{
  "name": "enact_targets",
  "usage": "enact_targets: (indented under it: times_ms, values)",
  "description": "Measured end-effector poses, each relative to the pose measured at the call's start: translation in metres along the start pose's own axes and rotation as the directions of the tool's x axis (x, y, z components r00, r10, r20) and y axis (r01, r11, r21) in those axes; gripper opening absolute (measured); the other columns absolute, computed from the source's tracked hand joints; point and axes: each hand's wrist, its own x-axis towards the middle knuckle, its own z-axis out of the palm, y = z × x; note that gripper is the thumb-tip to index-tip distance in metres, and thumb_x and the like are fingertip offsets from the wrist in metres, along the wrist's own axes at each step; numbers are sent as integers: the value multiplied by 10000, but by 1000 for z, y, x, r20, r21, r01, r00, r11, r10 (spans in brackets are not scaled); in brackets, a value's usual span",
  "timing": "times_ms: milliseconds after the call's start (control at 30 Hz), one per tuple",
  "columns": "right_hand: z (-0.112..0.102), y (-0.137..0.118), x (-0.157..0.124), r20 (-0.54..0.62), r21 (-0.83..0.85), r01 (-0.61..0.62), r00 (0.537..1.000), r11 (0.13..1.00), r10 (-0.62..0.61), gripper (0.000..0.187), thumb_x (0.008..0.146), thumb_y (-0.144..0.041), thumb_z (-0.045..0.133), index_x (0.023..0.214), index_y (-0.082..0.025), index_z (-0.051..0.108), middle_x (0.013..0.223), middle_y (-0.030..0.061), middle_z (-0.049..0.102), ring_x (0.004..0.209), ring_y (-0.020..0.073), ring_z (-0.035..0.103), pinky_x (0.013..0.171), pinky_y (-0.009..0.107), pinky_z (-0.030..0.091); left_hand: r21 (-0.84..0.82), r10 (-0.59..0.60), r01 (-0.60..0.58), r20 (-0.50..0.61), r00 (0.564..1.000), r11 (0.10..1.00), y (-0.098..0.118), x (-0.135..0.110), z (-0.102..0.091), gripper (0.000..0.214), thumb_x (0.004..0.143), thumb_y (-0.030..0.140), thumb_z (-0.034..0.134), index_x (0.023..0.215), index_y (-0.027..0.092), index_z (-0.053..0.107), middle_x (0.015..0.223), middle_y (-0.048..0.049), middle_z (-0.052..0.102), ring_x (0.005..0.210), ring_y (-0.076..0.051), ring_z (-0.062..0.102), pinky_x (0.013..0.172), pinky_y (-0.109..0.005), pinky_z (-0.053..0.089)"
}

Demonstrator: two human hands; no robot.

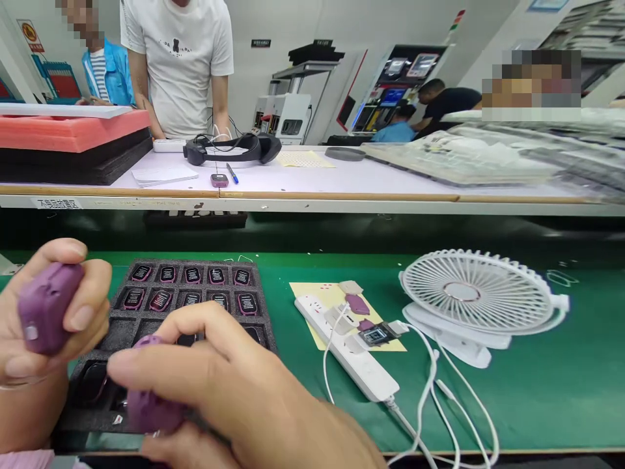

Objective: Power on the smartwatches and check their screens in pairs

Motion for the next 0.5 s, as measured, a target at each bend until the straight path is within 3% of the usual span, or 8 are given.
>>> enact_targets:
  times_ms: [67,133,267,367,500]
  values:
    - [-4,12,4,-9,34,50,999,998,-50,578,887,-180,685,1378,-463,570,1146,53,669,883,186,685,716,272,599,-28,-23,24,56,998,999,-8,4,2,468,738,252,842,1168,383,709,801,25,657,428,-14,439,405,-127,400]
    - [-10,26,6,-36,37,23,999,999,-22,510,877,-183,718,1320,-420,629,1126,67,664,969,213,665,779,307,600,-3,-42,42,44,998,999,-18,7,5,492,735,239,845,1185,366,691,827,21,663,467,-34,492,446,-145,446]
    - [-21,56,15,-161,273,-101,976,957,149,410,856,-232,766,1235,-365,682,1125,61,661,893,202,686,789,346,604,272,50,-5,-157,986,962,-40,18,5,499,722,90,795,1164,277,657,917,2,664,749,-106,644,668,-178,545]
    - [-19,81,37,-125,579,-152,954,801,272,478,814,-284,806,1262,-332,646,1060,31,687,719,152,696,730,340,609,444,148,-7,-284,947,896,-54,31,-7,503,713,79,756,1168,234,608,1027,-24,667,875,-131,644,742,-195,539]
    - [-3,106,73,-25,791,-210,927,574,374,518,744,-222,816,1224,-286,631,1119,41,736,773,153,728,765,323,602,508,191,43,-398,898,860,-64,43,-27,539,682,138,764,1179,211,568,1089,-56,672,927,-172,665,795,-252,547]
